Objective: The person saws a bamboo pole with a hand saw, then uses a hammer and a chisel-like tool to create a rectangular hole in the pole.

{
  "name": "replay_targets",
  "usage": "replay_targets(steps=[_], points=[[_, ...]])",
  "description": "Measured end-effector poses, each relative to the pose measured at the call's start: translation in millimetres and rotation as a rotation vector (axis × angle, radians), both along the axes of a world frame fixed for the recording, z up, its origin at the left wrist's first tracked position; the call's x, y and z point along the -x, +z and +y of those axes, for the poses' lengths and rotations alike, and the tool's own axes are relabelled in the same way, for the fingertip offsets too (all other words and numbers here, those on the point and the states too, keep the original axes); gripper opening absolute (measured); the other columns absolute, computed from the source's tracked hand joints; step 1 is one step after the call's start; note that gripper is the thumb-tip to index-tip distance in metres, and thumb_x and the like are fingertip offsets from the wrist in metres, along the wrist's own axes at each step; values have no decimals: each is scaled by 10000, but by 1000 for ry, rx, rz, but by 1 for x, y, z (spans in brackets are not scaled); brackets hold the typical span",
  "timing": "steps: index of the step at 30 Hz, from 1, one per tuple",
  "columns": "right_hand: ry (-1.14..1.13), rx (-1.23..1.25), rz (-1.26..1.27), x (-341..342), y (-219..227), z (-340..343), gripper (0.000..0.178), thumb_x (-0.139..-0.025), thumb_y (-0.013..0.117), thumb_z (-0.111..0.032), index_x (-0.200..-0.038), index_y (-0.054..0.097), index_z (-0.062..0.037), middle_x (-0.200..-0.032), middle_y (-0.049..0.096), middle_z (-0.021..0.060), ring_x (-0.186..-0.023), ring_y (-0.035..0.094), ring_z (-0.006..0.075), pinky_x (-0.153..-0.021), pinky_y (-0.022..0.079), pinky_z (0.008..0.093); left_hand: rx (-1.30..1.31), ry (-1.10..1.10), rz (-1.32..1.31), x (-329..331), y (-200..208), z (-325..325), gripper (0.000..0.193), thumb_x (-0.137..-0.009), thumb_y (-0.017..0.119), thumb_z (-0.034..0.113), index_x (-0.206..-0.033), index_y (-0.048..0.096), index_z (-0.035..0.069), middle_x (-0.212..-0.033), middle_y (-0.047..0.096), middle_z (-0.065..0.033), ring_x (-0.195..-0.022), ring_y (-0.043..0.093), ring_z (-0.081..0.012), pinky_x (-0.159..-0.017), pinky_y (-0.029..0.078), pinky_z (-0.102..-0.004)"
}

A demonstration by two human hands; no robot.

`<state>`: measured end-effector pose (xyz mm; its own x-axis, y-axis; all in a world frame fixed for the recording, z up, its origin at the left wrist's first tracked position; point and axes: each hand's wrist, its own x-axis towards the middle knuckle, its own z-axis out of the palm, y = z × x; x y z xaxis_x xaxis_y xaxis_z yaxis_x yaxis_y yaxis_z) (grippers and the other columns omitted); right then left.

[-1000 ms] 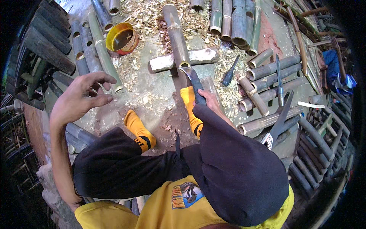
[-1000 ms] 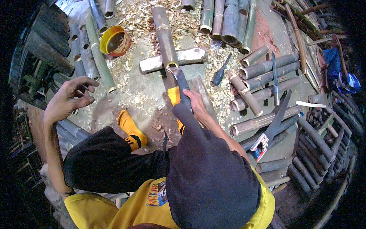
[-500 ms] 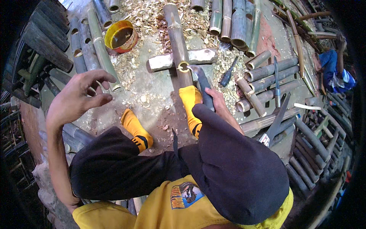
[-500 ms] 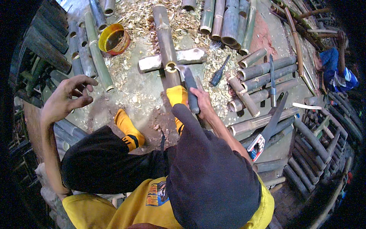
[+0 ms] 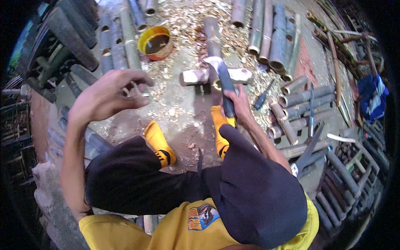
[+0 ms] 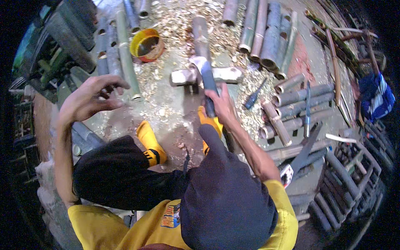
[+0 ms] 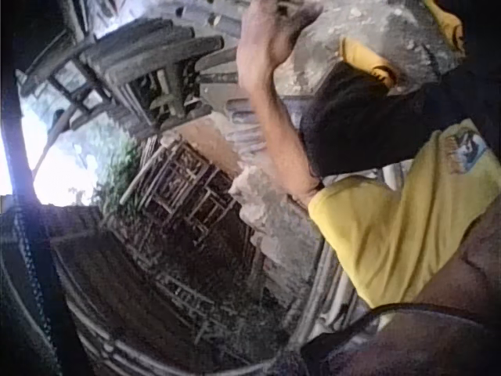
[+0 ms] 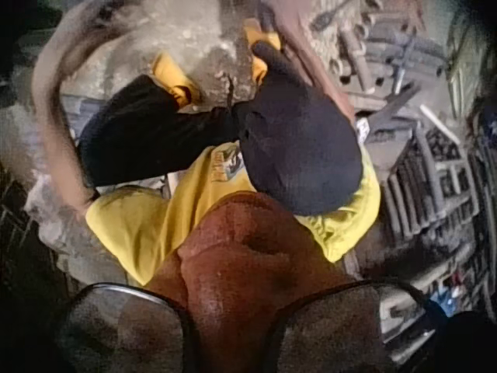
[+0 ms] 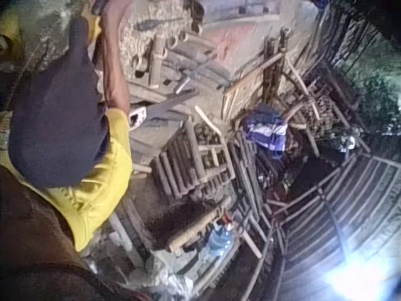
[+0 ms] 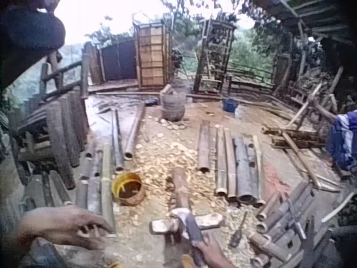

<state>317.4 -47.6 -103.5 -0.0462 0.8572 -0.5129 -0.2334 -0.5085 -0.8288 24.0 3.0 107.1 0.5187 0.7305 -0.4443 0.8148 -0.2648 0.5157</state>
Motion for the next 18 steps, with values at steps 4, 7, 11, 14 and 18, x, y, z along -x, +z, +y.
replay_targets(steps=[4, 7, 11, 14, 18], points=[[113, -243, 1, 77, -12, 123, 293, -744, 600, -151, -965, 482, 1, -709, 526, 106, -425, 513, 206, -345, 454, 327, 31, 103, -42, 5, 12, 3, 362, -748, 674, 216, -1047, 582, 33, -830, 534, -27, -775, 494, -112, -678, 424, -251], [278, -152, 305, 156, -40, 196, 220, -806, 584, -111, -915, 489, 55, -675, 532, 107, -446, 557, 200, -355, 494, 295, 6, 154, -70, 20, 11, -1, 349, -750, 673, 213, -1030, 585, 24, -822, 528, -5, -760, 476, -91, -669, 417, -246], [163, -169, -120, 166, -113, 268, 166, -785, 592, -138, -779, 514, 8, -613, 511, 82, -420, 525, 182, -342, 492, 314, -45, 121, -185, 10, 0, 3, 385, -731, 683, 233, -1039, 599, 17, -856, 590, -78, -766, 556, -155, -705, 448, -276], [59, -82, -177, 148, -124, 258, 146, -772, 591, -135, -763, 509, -15, -598, 495, 62, -443, 516, 172, -364, 493, 322, 17, 133, -157, 7, -7, 7, 361, -750, 677, 198, -1054, 592, 23, -891, 583, -14, -790, 517, -82, -681, 435, -226], [135, -130, 582, 159, -49, 162, 350, -767, 578, -95, -1103, 505, -28, -735, 522, 83, -504, 539, 179, -435, 532, 322, 42, 245, -67, 45, 5, -13, 345, -741, 667, 183, -1042, 593, 32, -867, 566, -41, -764, 525, -111, -692, 429, -247]])
